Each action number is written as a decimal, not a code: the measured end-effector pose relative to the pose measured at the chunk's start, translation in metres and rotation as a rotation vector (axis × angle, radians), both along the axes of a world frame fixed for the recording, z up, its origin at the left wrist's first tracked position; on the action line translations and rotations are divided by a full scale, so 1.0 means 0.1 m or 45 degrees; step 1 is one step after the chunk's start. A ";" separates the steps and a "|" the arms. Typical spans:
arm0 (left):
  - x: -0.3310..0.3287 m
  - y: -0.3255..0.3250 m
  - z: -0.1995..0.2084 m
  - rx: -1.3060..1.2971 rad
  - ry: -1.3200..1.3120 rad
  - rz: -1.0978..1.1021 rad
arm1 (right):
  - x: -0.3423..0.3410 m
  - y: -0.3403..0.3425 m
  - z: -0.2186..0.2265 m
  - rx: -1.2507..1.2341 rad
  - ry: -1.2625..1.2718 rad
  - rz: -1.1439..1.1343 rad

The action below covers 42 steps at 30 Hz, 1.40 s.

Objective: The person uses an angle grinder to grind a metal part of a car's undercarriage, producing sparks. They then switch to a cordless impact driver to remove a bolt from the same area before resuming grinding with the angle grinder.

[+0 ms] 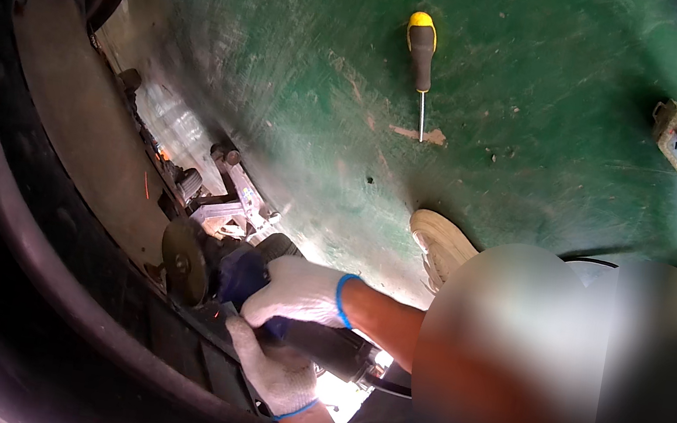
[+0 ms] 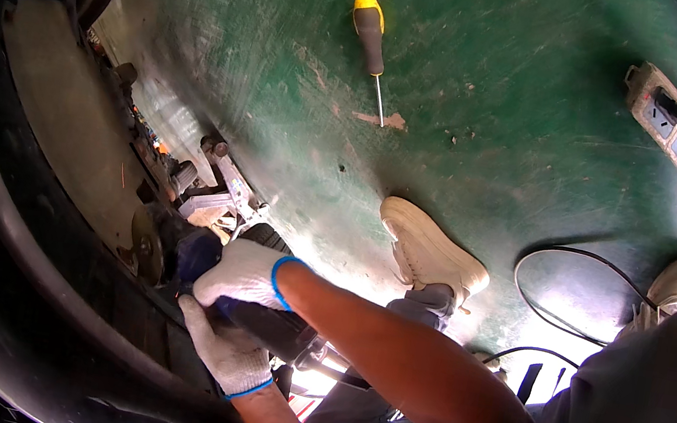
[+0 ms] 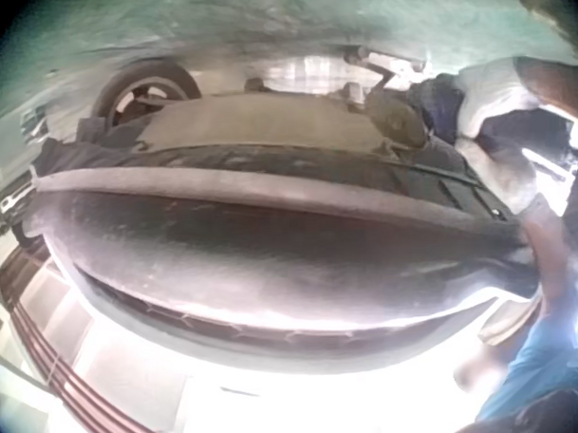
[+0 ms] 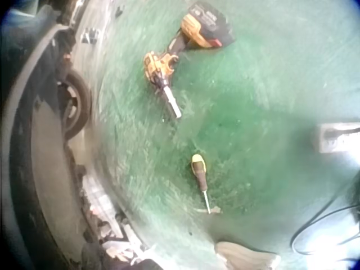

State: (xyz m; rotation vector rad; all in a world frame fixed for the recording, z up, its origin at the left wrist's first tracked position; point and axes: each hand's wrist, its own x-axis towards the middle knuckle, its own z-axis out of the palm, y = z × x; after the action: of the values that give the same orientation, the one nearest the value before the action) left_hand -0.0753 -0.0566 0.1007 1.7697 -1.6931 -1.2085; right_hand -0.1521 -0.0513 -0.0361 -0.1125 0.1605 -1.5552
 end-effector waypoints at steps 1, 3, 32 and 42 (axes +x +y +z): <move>0.07 0.01 0.00 -0.024 -0.031 -0.076 | -0.11 0.08 -0.04 0.049 0.084 0.023; 0.14 0.09 -0.07 -0.044 -0.116 -0.251 | -0.16 0.15 -0.20 0.092 0.095 -0.029; -0.12 0.88 -0.64 -0.538 -1.806 -1.464 | 0.00 0.10 -0.72 0.702 0.444 0.225; -0.08 0.92 -0.65 -0.484 -1.818 -1.505 | -0.08 0.18 -0.77 0.739 0.485 0.278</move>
State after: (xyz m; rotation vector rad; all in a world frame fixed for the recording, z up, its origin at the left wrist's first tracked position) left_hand -0.0835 0.0349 0.0354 1.2388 -3.6533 0.5476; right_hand -0.1600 -0.0337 -0.1128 0.0341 0.8626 -1.2057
